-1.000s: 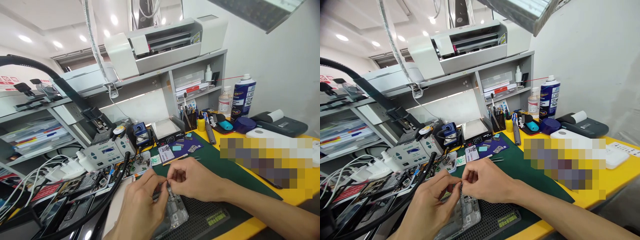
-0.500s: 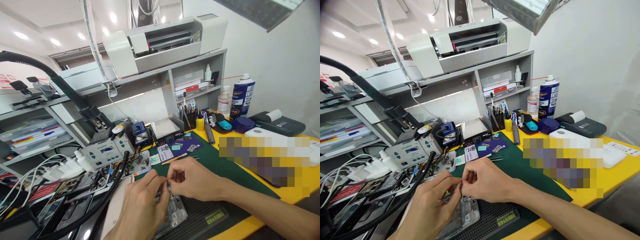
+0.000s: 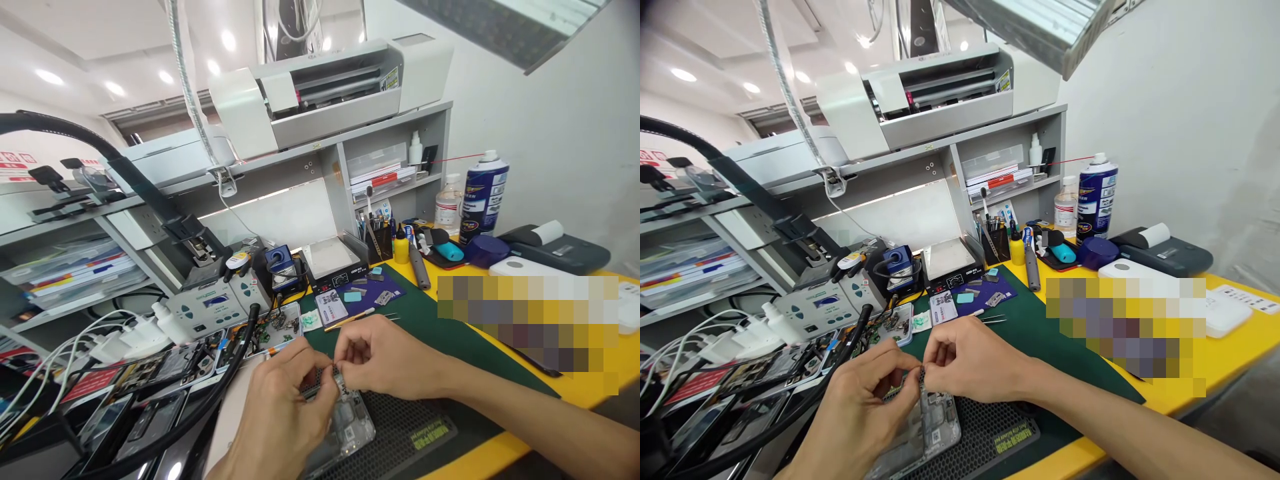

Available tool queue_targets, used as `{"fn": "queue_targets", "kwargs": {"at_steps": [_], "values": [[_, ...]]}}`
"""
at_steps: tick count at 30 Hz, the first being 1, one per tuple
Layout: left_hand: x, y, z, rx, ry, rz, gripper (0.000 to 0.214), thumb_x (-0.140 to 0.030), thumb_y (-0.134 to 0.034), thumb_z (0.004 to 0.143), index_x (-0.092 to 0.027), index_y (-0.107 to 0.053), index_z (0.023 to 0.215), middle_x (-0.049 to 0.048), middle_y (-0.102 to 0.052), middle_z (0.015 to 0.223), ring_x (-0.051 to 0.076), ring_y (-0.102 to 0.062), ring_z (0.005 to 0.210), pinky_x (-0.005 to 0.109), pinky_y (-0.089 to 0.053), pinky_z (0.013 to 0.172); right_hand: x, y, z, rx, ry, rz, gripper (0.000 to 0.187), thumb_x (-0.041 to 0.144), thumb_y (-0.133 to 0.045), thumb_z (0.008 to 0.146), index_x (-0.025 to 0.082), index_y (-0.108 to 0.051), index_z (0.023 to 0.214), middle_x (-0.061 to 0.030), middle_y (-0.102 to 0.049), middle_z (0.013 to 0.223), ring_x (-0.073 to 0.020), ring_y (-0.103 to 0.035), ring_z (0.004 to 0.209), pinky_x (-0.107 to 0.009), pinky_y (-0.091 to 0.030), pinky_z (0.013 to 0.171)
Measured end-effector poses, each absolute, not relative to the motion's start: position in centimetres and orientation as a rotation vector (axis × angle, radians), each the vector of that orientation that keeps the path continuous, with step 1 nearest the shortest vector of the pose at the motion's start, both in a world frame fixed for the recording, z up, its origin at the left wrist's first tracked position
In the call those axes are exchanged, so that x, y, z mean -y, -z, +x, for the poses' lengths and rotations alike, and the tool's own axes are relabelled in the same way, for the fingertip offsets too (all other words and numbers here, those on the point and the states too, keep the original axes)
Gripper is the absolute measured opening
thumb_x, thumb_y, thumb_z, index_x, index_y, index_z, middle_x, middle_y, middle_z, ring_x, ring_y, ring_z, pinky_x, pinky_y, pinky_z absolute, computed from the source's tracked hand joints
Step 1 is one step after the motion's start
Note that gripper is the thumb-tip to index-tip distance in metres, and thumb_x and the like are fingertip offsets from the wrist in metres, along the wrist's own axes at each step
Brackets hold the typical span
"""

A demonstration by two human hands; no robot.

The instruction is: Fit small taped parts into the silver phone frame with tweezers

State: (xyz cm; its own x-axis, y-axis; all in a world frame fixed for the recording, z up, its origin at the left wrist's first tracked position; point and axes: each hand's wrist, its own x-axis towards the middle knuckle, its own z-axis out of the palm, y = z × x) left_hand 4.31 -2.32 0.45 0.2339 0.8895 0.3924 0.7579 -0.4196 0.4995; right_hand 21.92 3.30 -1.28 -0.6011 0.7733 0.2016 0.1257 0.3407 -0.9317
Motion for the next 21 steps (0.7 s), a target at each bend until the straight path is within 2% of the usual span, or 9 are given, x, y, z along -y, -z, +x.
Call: {"fn": "queue_targets", "kwargs": {"at_steps": [14, 21], "values": [[2.4, -1.5, 4.2, -1.471, -0.919, 1.774, 0.016, -0.024, -0.059, 0.076, -0.015, -0.069, 0.066, -0.0046, -0.045, 0.059, 0.011, -0.036, 0.054, 0.024, -0.028, 0.050, -3.9, 1.4, 21.9, 1.828, -1.665, -0.763, 0.007, 0.010, -0.062, 0.066, 0.016, -0.063, 0.070, 0.0065, -0.058, 0.047, -0.0090, -0.055, 0.041, -0.016, -0.043, 0.037], [1.8, -0.8, 3.2, -1.411, -0.902, 1.633, 0.015, -0.028, -0.063, 0.074, -0.017, -0.070, 0.067, -0.0023, -0.051, 0.061, 0.012, -0.038, 0.057, 0.024, -0.028, 0.051, -4.2, 1.5, 22.1, 1.793, -1.731, -0.727, 0.007, 0.011, -0.060, 0.067, 0.015, -0.064, 0.070, 0.0037, -0.064, 0.055, -0.0088, -0.059, 0.042, -0.016, -0.046, 0.036]]}}
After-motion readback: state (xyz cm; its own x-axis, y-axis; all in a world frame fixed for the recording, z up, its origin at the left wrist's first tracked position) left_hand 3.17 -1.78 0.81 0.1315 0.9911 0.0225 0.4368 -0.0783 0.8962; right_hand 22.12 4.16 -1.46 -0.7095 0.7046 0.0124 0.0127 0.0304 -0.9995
